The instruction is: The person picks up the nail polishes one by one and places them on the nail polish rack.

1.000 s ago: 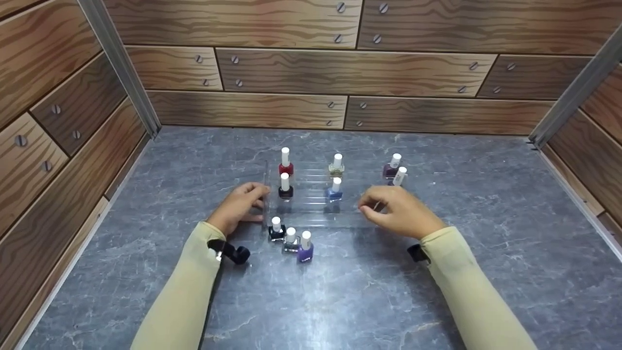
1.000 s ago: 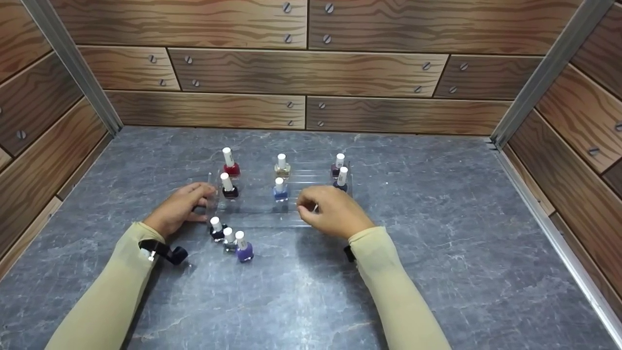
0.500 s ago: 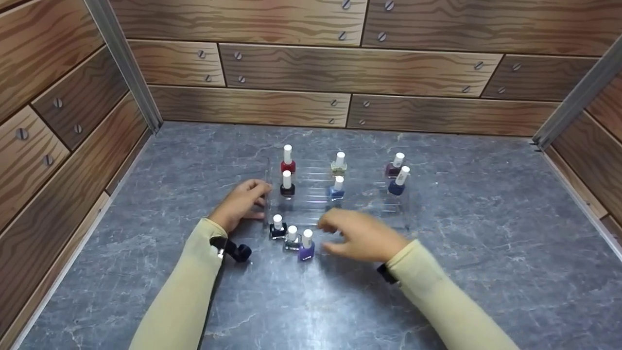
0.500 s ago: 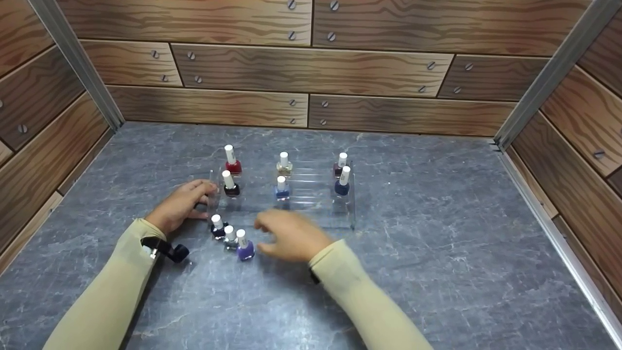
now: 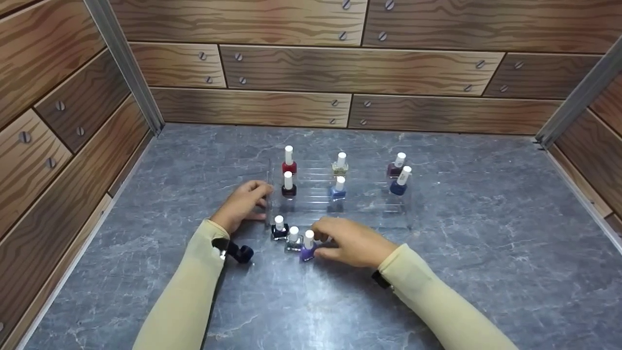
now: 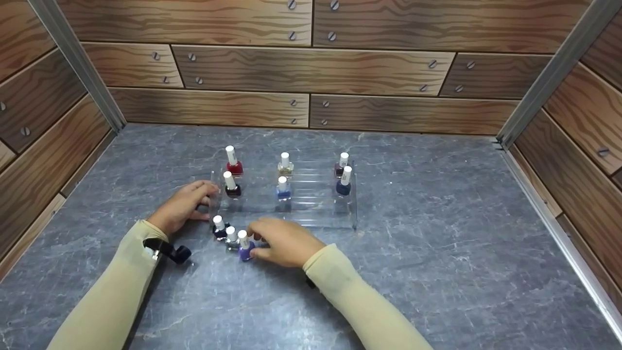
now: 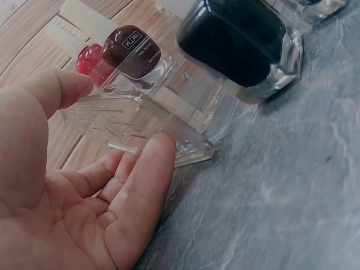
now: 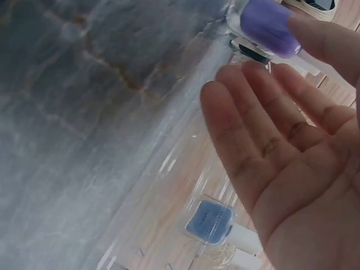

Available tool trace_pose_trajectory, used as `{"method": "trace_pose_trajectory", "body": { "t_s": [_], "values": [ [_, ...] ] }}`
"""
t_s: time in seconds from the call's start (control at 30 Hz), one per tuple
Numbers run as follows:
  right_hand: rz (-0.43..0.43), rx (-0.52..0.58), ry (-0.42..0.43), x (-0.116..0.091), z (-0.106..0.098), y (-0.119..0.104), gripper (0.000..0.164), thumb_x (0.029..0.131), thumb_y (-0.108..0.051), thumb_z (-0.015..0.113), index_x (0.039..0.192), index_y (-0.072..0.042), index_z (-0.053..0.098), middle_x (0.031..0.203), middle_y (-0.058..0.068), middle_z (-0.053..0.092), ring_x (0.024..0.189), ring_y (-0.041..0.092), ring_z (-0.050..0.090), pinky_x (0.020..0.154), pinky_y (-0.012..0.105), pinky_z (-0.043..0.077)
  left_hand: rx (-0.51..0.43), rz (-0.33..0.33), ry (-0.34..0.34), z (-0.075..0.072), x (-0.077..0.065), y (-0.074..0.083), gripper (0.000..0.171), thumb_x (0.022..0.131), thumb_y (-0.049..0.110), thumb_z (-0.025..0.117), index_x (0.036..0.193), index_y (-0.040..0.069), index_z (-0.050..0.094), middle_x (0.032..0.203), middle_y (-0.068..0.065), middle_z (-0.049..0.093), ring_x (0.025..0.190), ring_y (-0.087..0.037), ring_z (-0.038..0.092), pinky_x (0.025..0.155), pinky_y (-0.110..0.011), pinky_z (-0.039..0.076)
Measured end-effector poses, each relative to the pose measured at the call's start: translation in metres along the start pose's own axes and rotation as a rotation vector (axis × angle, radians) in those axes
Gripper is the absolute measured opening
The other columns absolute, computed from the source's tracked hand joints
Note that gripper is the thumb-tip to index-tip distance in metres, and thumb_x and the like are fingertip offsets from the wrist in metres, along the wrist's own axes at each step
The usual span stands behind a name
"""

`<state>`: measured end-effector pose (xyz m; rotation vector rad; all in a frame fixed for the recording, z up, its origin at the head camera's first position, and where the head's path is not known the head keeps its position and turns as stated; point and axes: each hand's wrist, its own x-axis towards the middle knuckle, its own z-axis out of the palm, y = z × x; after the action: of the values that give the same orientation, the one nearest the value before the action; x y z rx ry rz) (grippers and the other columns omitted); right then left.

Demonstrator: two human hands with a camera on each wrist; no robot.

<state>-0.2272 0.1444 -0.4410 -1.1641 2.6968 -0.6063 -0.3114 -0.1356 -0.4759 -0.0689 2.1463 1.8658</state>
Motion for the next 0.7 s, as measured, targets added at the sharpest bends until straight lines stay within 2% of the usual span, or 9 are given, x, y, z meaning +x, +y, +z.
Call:
{"method": "trace_pose_trajectory", "body": {
  "t_s": [0.13, 0.37, 0.7],
  "values": [
    [0.006, -0.003, 0.005, 0.0004, -0.0001, -0.0002, 0.032, 0.095, -0.028, 0.075, 0.119, -0.010, 0.065, 0.104, 0.002, 0.067, 0.094, 0.019, 0.065, 0.086, 0.038, 0.060, 0.002, 0.001, 0.006, 0.0004, 0.0018, -0.0012, 0.035, 0.098, 0.033, 0.064, 0.122, 0.008, 0.062, 0.116, -0.008, 0.055, 0.098, -0.018, 0.056, 0.071, -0.028, 0.064],
    [0.023, -0.050, -0.003, 0.0013, 0.0018, -0.0023, 0.040, 0.096, -0.032, 0.073, 0.128, -0.009, 0.064, 0.112, 0.003, 0.067, 0.101, 0.020, 0.066, 0.091, 0.039, 0.060, 0.004, 0.002, 0.006, -0.0005, 0.0029, -0.0018, 0.034, 0.097, 0.033, 0.065, 0.121, 0.008, 0.061, 0.111, -0.008, 0.056, 0.095, -0.018, 0.057, 0.071, -0.028, 0.064],
    [-0.010, -0.068, -0.004, 0.0019, 0.0052, 0.0000, 0.031, 0.098, -0.033, 0.071, 0.117, -0.009, 0.065, 0.109, 0.004, 0.069, 0.098, 0.021, 0.067, 0.089, 0.039, 0.060, -0.009, 0.000, 0.003, 0.0005, 0.0018, -0.0007, 0.034, 0.098, 0.032, 0.065, 0.121, 0.008, 0.061, 0.111, -0.008, 0.056, 0.095, -0.018, 0.057, 0.070, -0.028, 0.063]
  ]
}}
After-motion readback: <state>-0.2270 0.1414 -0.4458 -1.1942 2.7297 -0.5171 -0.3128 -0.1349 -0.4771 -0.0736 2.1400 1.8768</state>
